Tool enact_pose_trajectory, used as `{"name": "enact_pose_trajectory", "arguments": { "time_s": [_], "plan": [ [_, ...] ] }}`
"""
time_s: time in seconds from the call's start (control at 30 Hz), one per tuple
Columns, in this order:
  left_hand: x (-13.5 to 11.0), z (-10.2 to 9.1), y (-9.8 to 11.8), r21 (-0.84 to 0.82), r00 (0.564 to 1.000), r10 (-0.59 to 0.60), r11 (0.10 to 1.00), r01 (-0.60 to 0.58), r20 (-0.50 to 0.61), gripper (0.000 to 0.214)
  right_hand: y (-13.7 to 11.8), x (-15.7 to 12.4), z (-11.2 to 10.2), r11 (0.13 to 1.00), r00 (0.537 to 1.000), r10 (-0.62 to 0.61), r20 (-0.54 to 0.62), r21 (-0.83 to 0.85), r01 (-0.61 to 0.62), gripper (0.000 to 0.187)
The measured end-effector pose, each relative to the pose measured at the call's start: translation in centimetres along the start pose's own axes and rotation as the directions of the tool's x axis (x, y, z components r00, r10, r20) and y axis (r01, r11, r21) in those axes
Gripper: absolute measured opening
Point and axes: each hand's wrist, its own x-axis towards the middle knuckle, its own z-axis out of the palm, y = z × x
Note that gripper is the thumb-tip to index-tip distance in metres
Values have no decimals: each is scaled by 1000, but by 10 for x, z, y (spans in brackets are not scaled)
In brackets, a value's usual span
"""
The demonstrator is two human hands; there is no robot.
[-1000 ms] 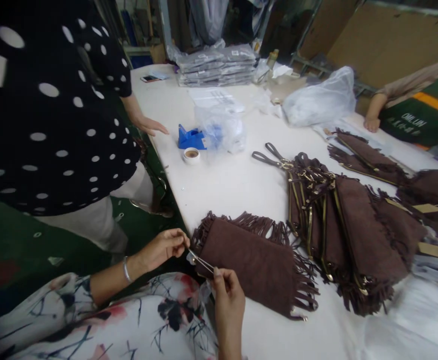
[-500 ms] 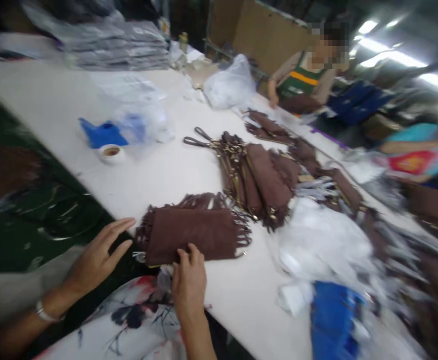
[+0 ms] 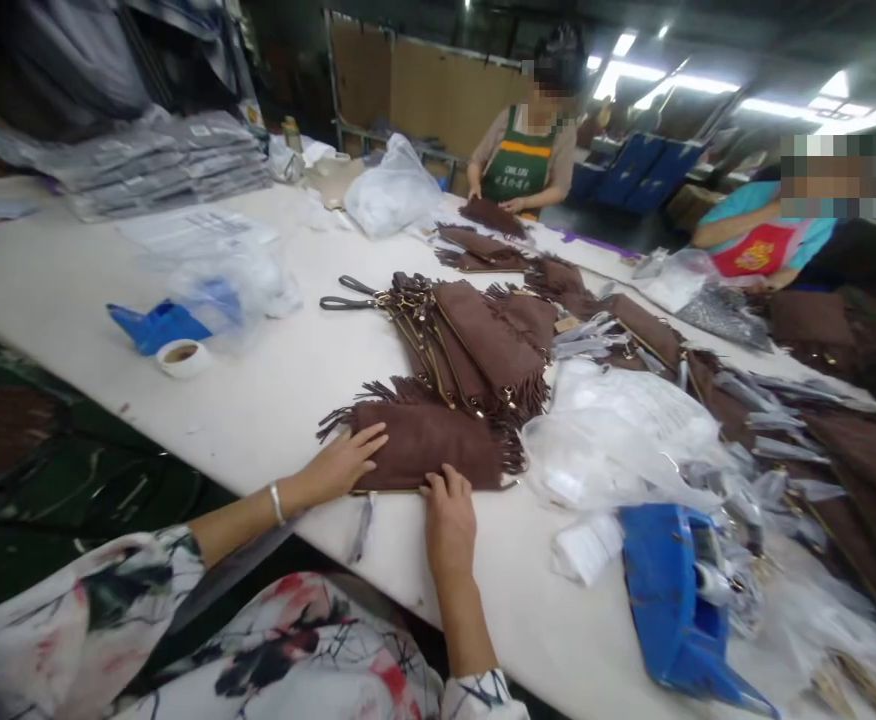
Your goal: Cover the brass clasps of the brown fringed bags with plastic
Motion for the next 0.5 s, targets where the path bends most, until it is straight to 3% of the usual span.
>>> {"name": "enact_pose_trajectory", "arguments": {
  "time_s": [0.1, 0.17, 0.23, 0.33, 0.43, 0.5],
  "plan": [
    [22, 3, 2, -47, 1000, 7, 999, -7, 11, 46, 13, 6, -3, 1000, 1000, 19, -25, -21, -19, 23],
    [21, 0, 3, -95, 1000, 5, 995, -4, 6, 45, 14, 5, -5, 999, 999, 20, -30, -25, -21, 24],
    [6, -4, 6, -133, 994, -62, 990, 50, -88, 45, 12, -1, -6, 999, 999, 17, -31, -28, -18, 29],
    [-27, -7, 16, -119, 936, -233, 971, 208, -263, 47, 6, -9, -6, 998, 1000, 20, -22, -57, -21, 36],
    [-53, -6, 27, -41, 936, -290, 957, 288, -197, 45, -2, -8, -5, 997, 1000, 23, -8, -80, -23, 33],
    [-61, -9, 31, -33, 950, -288, 957, 287, -119, 31, -13, -5, -7, 998, 1000, 23, 6, -61, -23, 30]
  ]
}}
